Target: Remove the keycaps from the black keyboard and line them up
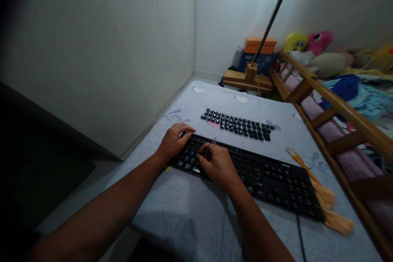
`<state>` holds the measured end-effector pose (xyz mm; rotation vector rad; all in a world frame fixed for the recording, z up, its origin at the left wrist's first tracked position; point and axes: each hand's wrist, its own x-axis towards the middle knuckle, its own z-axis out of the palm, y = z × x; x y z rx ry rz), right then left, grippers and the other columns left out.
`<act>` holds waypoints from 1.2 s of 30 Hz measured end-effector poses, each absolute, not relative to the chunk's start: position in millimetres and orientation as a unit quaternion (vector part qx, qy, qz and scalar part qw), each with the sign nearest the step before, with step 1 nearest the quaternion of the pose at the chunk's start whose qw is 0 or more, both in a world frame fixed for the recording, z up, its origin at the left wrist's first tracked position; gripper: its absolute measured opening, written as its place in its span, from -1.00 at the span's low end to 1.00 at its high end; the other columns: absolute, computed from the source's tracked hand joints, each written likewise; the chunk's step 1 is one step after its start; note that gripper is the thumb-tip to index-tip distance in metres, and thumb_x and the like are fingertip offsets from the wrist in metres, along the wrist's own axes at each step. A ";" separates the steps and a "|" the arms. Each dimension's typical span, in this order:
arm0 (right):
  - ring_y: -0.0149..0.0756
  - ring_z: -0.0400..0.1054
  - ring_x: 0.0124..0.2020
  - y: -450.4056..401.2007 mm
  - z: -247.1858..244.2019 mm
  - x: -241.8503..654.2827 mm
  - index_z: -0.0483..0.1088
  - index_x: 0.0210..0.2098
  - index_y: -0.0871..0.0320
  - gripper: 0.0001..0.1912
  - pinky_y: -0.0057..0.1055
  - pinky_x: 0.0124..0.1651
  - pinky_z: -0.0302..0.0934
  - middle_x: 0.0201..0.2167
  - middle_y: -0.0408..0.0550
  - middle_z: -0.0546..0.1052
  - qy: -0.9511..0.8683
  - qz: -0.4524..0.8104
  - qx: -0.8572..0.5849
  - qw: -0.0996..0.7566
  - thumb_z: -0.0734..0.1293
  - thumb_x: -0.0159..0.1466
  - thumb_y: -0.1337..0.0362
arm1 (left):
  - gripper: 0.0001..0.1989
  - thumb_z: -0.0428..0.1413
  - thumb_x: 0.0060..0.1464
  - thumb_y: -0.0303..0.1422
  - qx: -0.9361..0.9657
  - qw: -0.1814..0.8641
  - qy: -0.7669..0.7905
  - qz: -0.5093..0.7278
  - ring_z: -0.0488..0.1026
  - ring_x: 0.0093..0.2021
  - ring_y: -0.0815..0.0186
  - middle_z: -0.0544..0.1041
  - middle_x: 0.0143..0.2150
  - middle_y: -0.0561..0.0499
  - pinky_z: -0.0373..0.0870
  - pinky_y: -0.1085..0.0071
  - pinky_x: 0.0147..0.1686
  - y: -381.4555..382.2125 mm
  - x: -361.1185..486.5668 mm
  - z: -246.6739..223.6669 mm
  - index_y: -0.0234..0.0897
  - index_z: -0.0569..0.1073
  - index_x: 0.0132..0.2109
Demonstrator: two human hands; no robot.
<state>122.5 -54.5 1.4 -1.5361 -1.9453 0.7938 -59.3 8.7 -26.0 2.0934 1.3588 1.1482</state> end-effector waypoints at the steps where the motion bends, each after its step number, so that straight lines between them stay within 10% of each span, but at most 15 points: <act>1: -0.40 0.28 -0.60 -54.6 2.2 122.6 0.46 -0.32 0.17 -0.87 -0.49 -0.51 0.12 -0.61 -0.20 0.44 -0.717 0.299 -0.571 0.265 0.31 0.13 0.33 | -0.82 0.06 0.10 -0.50 0.748 0.197 0.485 0.409 0.44 -0.09 0.22 0.58 -0.22 0.01 0.34 0.24 0.01 8.5 -59.2 -25.9 -0.22 0.55 -0.26; 36: -0.22 0.44 -0.26 -54.3 -19.7 121.1 0.45 -0.27 0.16 -0.90 -0.29 -0.13 0.28 -0.31 -0.02 0.56 -0.754 0.211 -0.541 0.308 0.34 0.19 0.38 | -0.82 0.07 0.09 -0.51 0.768 0.215 0.467 0.381 0.45 -0.10 0.23 0.59 -0.22 0.00 0.34 0.21 0.04 5.1 -58.1 -22.0 -0.22 0.56 -0.28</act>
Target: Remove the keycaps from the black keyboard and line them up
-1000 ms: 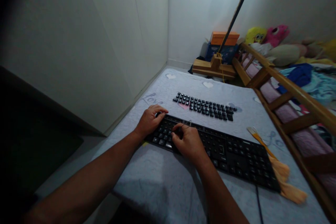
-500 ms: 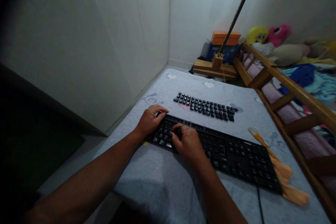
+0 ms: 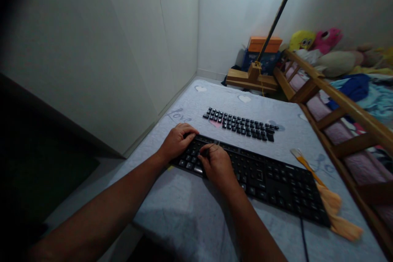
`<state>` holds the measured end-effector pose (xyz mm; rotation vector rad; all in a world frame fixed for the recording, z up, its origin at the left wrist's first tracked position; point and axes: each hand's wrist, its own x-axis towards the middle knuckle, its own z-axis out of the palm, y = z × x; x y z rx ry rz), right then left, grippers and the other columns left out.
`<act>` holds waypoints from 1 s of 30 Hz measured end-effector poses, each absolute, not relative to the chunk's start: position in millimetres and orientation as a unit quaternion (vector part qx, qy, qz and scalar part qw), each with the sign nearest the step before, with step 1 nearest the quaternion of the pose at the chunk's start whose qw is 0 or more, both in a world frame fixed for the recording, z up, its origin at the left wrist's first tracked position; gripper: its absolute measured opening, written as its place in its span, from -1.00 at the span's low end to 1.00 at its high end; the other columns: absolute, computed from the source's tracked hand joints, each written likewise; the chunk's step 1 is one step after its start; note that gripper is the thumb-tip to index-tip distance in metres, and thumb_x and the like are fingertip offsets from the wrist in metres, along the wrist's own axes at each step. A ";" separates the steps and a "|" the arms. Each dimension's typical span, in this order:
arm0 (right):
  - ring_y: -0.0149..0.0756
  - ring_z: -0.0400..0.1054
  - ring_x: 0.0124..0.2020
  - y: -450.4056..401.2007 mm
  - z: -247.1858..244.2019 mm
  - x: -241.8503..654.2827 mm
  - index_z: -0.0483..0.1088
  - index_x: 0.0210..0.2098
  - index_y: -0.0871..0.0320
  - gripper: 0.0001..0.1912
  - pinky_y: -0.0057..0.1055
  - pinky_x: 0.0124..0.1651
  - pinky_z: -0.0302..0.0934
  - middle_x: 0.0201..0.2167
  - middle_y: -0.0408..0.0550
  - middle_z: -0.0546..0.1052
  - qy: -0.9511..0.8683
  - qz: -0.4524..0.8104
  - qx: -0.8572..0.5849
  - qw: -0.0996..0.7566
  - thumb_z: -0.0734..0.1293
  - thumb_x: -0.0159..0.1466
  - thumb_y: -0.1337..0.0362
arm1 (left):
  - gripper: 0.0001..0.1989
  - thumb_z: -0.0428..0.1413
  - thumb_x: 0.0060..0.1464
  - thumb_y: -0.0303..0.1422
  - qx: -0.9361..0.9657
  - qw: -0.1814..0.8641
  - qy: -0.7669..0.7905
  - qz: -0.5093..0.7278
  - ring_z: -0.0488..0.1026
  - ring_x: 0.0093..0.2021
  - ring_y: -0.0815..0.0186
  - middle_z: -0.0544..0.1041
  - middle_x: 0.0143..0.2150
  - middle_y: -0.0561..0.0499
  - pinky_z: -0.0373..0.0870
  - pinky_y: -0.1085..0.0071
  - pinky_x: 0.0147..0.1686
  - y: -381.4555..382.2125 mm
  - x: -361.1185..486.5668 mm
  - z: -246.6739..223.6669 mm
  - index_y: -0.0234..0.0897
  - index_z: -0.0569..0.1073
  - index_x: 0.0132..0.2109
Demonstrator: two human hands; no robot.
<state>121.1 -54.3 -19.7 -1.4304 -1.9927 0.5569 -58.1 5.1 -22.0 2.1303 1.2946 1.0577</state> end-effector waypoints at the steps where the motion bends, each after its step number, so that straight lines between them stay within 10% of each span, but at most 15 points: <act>1: -0.22 0.44 -0.27 -54.0 -19.1 120.8 0.45 -0.26 0.16 -0.90 -0.28 -0.13 0.28 -0.32 -0.02 0.57 -0.752 0.208 -0.549 0.300 0.34 0.20 0.37 | -0.82 0.06 0.10 -0.50 0.771 0.218 0.464 0.378 0.46 -0.10 0.23 0.59 -0.22 0.00 0.33 0.21 0.04 5.2 -57.9 -22.5 -0.22 0.56 -0.28; 30: -0.28 0.42 -0.42 -45.1 -3.3 127.3 0.45 -0.33 0.16 -0.90 -0.39 -0.29 0.22 -0.46 -0.09 0.56 -0.697 0.259 -0.574 0.344 0.30 0.19 0.30 | -0.83 0.24 0.04 -0.31 0.863 0.260 0.332 0.279 0.38 -0.03 0.20 0.52 -0.13 -0.03 0.26 0.23 0.05 -3.3 -62.4 -9.5 -0.21 0.58 -0.18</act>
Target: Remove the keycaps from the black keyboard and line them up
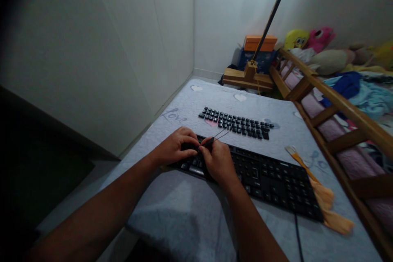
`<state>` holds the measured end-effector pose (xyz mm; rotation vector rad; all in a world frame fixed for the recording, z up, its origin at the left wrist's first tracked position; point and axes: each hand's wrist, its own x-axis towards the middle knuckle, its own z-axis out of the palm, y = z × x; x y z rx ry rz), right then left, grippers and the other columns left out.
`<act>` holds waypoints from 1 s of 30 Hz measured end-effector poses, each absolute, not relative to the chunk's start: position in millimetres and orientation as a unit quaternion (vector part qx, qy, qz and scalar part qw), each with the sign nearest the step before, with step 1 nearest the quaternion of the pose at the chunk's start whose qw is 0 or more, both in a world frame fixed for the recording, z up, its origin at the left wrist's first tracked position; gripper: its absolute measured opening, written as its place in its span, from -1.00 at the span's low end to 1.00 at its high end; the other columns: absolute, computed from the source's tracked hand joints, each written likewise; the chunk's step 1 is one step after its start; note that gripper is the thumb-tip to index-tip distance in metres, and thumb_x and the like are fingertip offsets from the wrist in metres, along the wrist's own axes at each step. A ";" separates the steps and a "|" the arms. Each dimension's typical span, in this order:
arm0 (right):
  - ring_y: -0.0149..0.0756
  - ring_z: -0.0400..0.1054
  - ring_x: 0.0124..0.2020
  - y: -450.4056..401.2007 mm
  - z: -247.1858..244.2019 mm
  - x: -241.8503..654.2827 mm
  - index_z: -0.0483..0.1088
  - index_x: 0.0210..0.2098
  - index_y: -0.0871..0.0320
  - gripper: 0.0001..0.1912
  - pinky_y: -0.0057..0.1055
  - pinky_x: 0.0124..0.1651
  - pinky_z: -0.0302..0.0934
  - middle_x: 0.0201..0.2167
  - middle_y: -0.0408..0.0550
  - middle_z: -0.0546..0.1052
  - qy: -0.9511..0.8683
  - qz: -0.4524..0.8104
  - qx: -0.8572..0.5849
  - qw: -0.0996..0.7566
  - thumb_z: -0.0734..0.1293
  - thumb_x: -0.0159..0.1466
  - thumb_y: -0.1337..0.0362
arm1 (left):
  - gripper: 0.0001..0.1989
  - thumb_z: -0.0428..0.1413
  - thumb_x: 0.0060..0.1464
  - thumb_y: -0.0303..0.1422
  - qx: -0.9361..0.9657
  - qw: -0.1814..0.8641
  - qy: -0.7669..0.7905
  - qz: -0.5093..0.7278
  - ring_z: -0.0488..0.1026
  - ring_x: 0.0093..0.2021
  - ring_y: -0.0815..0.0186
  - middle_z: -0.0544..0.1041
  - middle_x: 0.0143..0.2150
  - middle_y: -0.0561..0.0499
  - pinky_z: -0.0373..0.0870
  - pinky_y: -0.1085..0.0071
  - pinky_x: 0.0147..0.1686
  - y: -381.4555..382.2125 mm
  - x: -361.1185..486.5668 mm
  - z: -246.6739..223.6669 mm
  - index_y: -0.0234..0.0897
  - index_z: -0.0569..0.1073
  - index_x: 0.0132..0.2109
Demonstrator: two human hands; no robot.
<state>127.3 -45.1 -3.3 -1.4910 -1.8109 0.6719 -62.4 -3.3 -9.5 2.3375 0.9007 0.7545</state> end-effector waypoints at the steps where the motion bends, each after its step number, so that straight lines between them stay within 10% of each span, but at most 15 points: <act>1: -0.27 0.43 -0.41 -45.6 -3.7 126.9 0.45 -0.33 0.16 -0.90 -0.39 -0.29 0.23 -0.46 -0.08 0.56 -0.700 0.251 -0.573 0.345 0.29 0.20 0.31 | -0.84 0.24 0.05 -0.31 0.865 0.252 0.338 0.273 0.38 -0.04 0.19 0.53 -0.15 -0.03 0.26 0.22 0.04 -3.0 -62.0 -9.8 -0.21 0.58 -0.19; 30: -0.18 0.44 -0.28 -69.7 15.8 185.9 0.43 -0.30 0.16 -0.89 -0.28 -0.15 0.28 -0.35 -0.01 0.55 -0.717 0.053 -0.583 0.378 0.27 0.26 0.28 | -0.90 0.26 0.01 -0.38 0.862 0.142 0.402 0.273 0.42 -0.06 0.19 0.58 -0.19 -0.02 0.29 0.20 0.05 34.7 -36.4 1.5 -0.22 0.59 -0.26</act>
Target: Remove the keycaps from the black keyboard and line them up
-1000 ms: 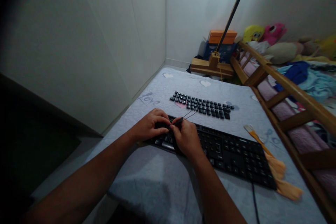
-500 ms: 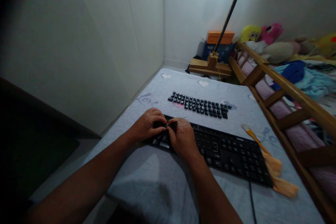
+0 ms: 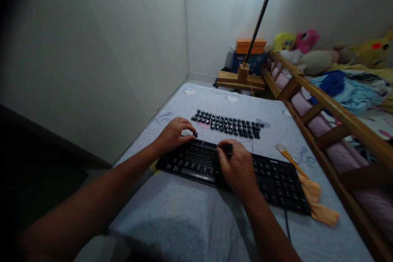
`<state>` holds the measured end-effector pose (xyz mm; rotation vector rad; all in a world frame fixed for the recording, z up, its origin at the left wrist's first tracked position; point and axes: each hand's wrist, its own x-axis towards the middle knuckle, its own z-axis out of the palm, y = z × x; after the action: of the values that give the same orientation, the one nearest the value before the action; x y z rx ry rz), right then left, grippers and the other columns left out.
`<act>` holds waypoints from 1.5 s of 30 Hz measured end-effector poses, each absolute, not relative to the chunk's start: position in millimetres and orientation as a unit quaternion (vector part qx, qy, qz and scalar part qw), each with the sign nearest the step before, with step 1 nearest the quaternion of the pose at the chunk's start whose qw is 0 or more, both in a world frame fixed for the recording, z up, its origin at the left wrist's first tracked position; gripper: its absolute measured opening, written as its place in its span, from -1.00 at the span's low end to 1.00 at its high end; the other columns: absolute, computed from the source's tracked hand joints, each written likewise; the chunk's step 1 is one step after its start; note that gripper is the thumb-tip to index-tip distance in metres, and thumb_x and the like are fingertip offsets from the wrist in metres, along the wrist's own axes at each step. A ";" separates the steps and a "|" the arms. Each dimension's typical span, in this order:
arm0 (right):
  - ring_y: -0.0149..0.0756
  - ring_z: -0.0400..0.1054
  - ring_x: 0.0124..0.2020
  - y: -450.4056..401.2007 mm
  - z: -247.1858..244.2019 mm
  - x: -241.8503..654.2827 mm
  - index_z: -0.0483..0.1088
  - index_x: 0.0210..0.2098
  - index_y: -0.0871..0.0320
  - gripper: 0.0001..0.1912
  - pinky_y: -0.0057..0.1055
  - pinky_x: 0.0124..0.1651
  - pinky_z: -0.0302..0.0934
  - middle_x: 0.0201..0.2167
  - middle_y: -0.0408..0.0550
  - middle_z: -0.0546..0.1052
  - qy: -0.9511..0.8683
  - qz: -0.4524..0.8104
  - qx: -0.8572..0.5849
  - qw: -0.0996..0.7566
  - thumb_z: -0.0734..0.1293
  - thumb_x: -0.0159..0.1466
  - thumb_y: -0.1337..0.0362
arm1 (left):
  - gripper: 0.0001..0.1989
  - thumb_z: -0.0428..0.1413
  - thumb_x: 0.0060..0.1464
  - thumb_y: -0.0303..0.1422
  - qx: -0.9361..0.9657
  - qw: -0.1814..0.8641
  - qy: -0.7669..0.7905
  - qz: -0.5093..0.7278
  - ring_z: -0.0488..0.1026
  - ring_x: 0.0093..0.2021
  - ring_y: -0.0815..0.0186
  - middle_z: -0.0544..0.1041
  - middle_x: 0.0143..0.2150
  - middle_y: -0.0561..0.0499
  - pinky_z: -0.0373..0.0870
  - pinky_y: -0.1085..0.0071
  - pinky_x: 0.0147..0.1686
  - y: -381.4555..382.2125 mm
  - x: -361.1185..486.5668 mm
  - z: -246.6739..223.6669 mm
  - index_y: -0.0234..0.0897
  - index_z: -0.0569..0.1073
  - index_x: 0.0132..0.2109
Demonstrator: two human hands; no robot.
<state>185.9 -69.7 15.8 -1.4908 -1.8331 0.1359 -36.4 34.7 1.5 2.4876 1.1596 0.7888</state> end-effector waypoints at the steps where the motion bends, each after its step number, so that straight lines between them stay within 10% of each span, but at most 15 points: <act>1: -0.18 0.44 -0.28 -71.2 13.7 188.9 0.43 -0.31 0.15 -0.89 -0.28 -0.16 0.28 -0.35 -0.01 0.55 -0.715 0.044 -0.584 0.381 0.27 0.26 0.28 | -0.90 0.26 0.00 -0.38 0.866 0.137 0.406 0.257 0.42 -0.07 0.19 0.58 -0.21 -0.02 0.30 0.21 0.03 42.2 -31.8 2.5 -0.22 0.59 -0.26; 15: -0.19 0.43 -0.28 -75.3 -11.6 196.1 0.40 -0.29 0.18 -0.91 -0.25 -0.16 0.30 -0.35 0.01 0.52 -0.698 -0.006 -0.589 0.408 0.26 0.28 0.31 | -0.74 0.20 -0.06 -0.38 0.858 0.112 0.486 0.124 0.53 -0.27 0.24 0.64 -0.28 0.01 0.36 0.42 -0.27 105.5 25.2 -14.4 -0.18 0.62 -0.16; 45: -0.20 0.43 -0.30 -73.2 -11.9 194.7 0.40 -0.31 0.14 -0.92 -0.26 -0.18 0.30 -0.38 -0.01 0.52 -0.692 0.005 -0.592 0.414 0.26 0.27 0.31 | -0.76 0.12 0.02 -0.37 0.877 0.039 0.468 0.103 0.45 -0.14 0.14 0.62 -0.26 -0.05 0.32 0.31 -0.14 99.7 30.4 -13.7 -0.13 0.62 -0.16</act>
<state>194.7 -73.2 -11.9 -1.4876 -1.7397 0.0116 30.4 99.7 -13.7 2.6886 1.4351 0.3158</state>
